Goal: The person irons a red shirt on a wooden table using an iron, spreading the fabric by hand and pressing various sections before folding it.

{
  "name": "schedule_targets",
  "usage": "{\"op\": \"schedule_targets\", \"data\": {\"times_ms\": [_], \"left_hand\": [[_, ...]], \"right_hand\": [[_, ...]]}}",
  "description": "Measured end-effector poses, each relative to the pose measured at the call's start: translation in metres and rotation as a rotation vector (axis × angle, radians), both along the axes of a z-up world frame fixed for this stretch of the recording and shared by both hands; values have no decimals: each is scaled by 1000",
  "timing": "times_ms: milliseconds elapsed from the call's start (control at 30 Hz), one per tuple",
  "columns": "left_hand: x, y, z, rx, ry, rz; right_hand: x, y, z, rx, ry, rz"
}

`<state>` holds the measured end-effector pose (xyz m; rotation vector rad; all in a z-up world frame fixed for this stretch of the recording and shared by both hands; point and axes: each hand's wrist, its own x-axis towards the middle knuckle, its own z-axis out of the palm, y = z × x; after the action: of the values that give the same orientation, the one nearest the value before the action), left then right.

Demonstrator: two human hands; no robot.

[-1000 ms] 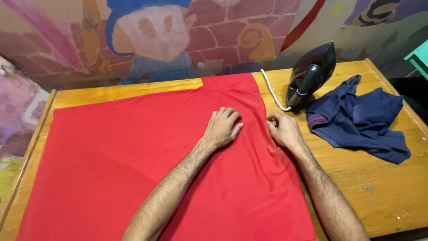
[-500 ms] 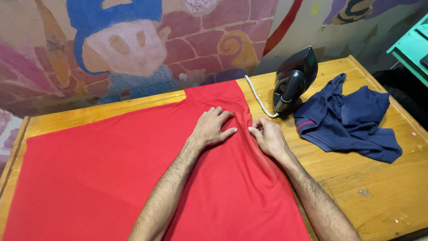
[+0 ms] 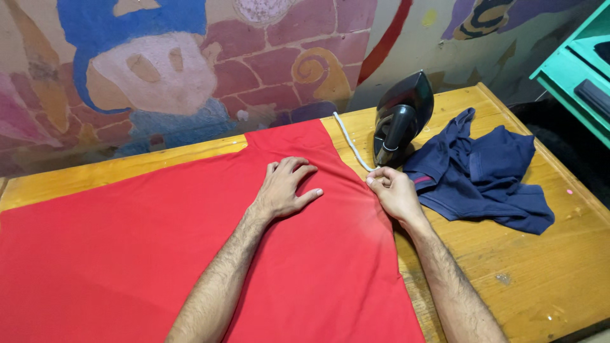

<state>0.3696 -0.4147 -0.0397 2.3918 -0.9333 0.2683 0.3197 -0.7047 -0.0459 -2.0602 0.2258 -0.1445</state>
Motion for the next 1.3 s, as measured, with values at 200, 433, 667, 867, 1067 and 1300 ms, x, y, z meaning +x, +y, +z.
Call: {"op": "schedule_targets", "data": {"times_ms": [200, 433, 667, 867, 1067, 1300], "left_hand": [[-1, -3, -2, 84, -6, 2], [24, -24, -7, 54, 3, 40], [91, -70, -2, 154, -79, -11], [117, -82, 4, 251, 88, -8], [118, -75, 1, -15, 107, 30], [118, -81, -20, -121, -36, 58]], "right_hand": [[-9, 5, 6, -287, 76, 36], [-8, 12, 3, -380, -52, 63], [-10, 19, 6, -402, -64, 139], [-7, 16, -3, -435, -173, 135], [-6, 6, -11, -511, -268, 48], [-10, 5, -10, -588, -187, -32]]}}
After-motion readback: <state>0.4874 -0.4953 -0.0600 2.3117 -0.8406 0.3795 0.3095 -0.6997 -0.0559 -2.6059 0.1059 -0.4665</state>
